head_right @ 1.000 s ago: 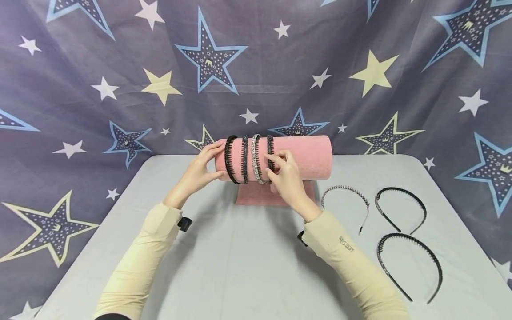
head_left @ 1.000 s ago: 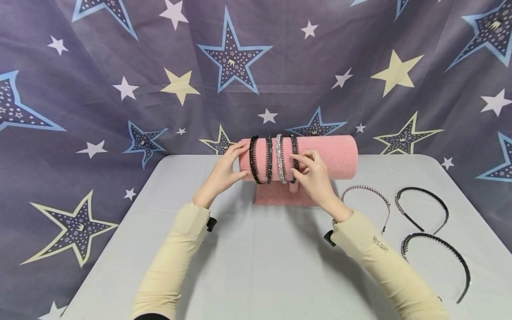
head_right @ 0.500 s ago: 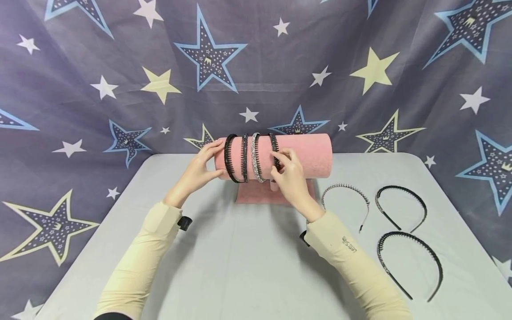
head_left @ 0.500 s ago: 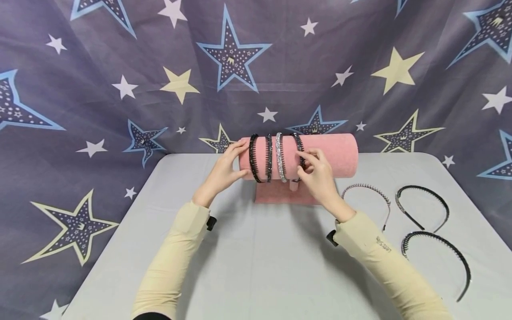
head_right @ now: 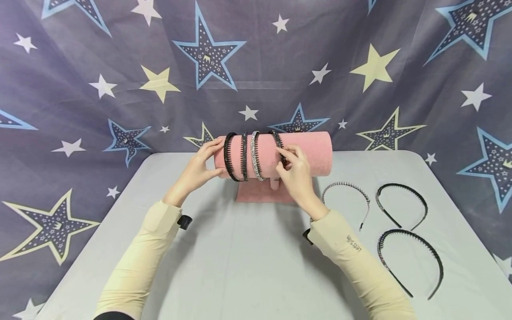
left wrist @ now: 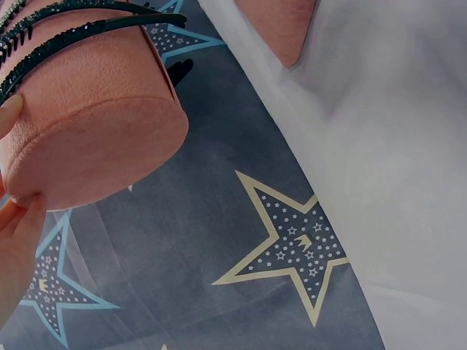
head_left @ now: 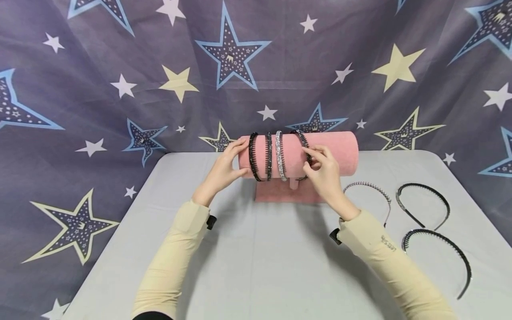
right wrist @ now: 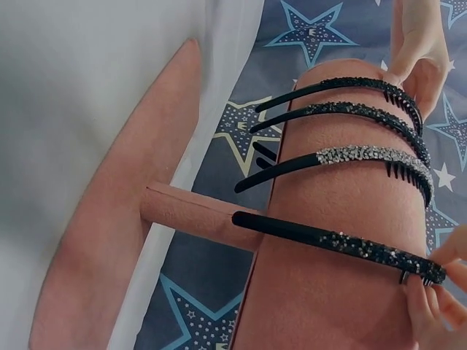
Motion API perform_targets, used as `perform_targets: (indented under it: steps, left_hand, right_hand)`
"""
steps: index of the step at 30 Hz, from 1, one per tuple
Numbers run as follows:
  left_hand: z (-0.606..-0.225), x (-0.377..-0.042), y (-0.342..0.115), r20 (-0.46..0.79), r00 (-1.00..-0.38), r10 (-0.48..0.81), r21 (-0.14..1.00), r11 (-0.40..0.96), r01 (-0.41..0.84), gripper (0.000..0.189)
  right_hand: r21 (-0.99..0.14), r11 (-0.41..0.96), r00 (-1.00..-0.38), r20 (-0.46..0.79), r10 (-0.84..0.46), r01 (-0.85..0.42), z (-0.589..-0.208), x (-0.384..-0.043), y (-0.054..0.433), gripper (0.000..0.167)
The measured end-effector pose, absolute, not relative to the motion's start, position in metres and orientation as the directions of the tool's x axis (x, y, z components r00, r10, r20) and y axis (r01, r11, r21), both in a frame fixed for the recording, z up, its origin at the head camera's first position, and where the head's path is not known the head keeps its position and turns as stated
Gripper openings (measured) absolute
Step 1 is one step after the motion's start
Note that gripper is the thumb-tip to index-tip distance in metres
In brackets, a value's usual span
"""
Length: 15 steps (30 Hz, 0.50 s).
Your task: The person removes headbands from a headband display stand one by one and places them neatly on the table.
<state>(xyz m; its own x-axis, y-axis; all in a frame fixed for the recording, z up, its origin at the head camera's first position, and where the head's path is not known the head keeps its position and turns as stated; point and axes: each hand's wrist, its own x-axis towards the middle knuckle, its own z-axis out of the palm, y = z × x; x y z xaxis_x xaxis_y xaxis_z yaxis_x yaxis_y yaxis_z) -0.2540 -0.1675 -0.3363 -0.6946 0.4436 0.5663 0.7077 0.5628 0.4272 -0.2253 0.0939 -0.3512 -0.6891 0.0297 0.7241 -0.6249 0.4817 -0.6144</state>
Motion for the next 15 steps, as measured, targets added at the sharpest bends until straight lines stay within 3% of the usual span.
perform_targets:
  steps: [15]
  left_hand:
    - [-0.336, -0.253, -0.167, 0.563, -0.699, 0.441, 0.431, 0.565, 0.704, 0.063]
  right_hand:
    - [-0.604, 0.522, -0.733, 0.677, -0.063, -0.602, -0.337, -0.227, 0.106, 0.036]
